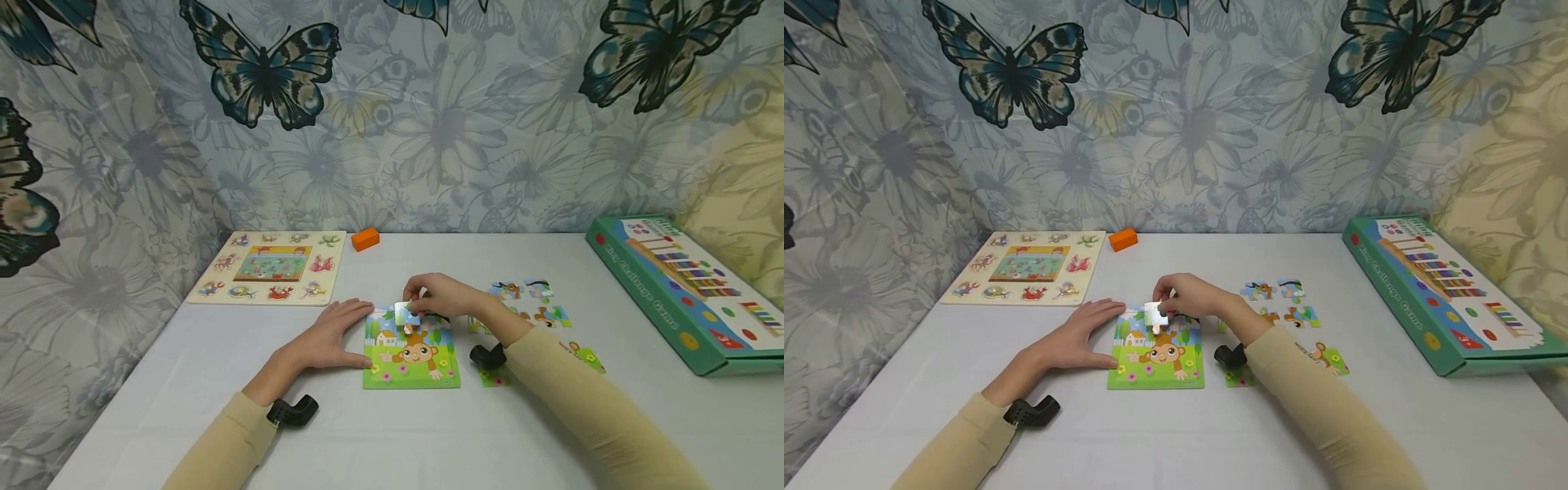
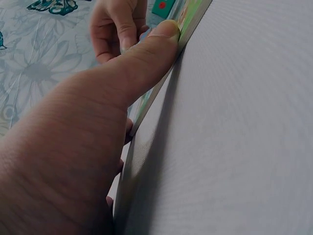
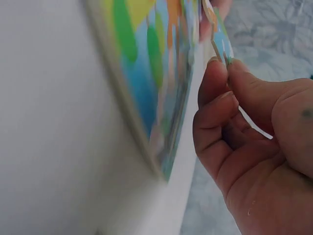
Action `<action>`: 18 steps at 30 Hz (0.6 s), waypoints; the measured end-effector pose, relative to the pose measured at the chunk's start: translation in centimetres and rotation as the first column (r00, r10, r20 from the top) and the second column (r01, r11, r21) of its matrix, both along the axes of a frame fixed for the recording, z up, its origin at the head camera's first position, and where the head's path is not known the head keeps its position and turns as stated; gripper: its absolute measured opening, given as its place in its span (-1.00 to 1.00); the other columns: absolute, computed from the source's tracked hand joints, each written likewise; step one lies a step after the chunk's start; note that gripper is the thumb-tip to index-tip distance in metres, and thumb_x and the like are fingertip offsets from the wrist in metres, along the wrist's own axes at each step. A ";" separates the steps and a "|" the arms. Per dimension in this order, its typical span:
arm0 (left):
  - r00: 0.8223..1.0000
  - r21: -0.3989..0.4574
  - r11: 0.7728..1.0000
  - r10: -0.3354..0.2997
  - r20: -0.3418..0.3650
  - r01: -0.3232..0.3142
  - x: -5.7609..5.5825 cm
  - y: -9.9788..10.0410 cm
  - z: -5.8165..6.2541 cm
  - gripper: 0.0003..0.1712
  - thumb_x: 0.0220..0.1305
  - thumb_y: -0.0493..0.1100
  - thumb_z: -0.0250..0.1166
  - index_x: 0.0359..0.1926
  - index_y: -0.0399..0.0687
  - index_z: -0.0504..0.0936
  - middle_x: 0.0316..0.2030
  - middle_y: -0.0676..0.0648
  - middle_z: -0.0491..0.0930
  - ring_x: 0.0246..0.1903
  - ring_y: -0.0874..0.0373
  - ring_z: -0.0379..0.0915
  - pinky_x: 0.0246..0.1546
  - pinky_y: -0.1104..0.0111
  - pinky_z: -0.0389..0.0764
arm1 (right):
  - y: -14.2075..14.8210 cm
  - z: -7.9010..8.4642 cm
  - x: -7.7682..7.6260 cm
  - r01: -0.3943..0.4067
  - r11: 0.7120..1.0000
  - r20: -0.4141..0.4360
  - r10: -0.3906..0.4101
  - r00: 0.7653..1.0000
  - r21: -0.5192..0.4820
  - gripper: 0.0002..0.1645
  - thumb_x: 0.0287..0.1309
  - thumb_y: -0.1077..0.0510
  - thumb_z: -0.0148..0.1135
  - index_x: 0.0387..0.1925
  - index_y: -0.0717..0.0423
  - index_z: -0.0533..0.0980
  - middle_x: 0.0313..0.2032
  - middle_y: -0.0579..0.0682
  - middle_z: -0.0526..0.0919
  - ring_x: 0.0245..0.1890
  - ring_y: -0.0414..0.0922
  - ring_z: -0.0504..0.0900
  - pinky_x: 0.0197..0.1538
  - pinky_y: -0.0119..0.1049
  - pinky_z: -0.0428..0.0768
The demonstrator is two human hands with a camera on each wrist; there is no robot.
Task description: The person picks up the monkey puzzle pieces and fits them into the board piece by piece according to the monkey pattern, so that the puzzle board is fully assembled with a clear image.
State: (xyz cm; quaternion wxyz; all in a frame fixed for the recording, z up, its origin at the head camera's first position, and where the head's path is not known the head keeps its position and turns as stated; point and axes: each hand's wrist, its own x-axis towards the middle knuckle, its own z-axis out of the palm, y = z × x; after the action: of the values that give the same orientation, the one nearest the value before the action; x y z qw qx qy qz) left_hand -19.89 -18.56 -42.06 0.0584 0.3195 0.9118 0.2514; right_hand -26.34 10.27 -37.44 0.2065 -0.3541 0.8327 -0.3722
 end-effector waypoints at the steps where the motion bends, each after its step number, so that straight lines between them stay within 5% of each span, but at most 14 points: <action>1: 1.000 0.002 1.000 0.001 0.002 -0.001 0.0 0.0 0.0 0.14 0.02 0.32 0.52 0.50 -0.09 0.29 0.48 -0.04 0.23 0.52 -0.07 -0.09 0.49 -0.04 -0.23 | -0.5 0.0 0.1 0.000 1.000 0.000 0.000 1.000 0.005 -0.94 0.43 0.31 0.15 -0.14 0.19 0.54 -0.30 0.01 0.56 -0.40 -0.07 0.63 -0.29 -0.26 0.59; 7: 1.000 0.013 1.000 0.000 0.008 0.000 0.1 0.0 0.1 0.13 0.02 0.31 0.52 0.50 -0.09 0.30 0.48 -0.04 0.23 0.52 -0.08 -0.08 0.49 -0.05 -0.23 | -2.9 0.1 0.6 -0.002 0.998 -0.031 0.003 0.999 0.056 -0.94 0.43 0.31 0.16 -0.15 0.19 0.54 -0.34 -0.03 0.56 -0.44 -0.13 0.60 -0.35 -0.33 0.60; 18: 1.000 0.007 1.000 -0.006 0.008 0.006 0.1 0.0 0.1 0.14 0.03 0.32 0.52 0.51 -0.10 0.29 0.49 -0.04 0.22 0.52 -0.06 -0.10 0.49 -0.03 -0.23 | -3.9 -0.2 0.7 -0.041 0.987 -0.136 0.063 0.989 0.154 -0.83 0.37 0.24 0.28 -0.05 0.18 0.57 -0.22 -0.07 0.58 -0.29 -0.18 0.55 -0.12 -0.33 0.58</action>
State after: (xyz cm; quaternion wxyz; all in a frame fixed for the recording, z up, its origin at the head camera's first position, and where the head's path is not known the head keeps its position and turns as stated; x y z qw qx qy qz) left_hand -19.83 -18.57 -42.01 0.0616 0.3217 0.9097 0.2554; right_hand -25.62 6.33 -37.64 0.1831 -0.3844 0.8615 -0.2766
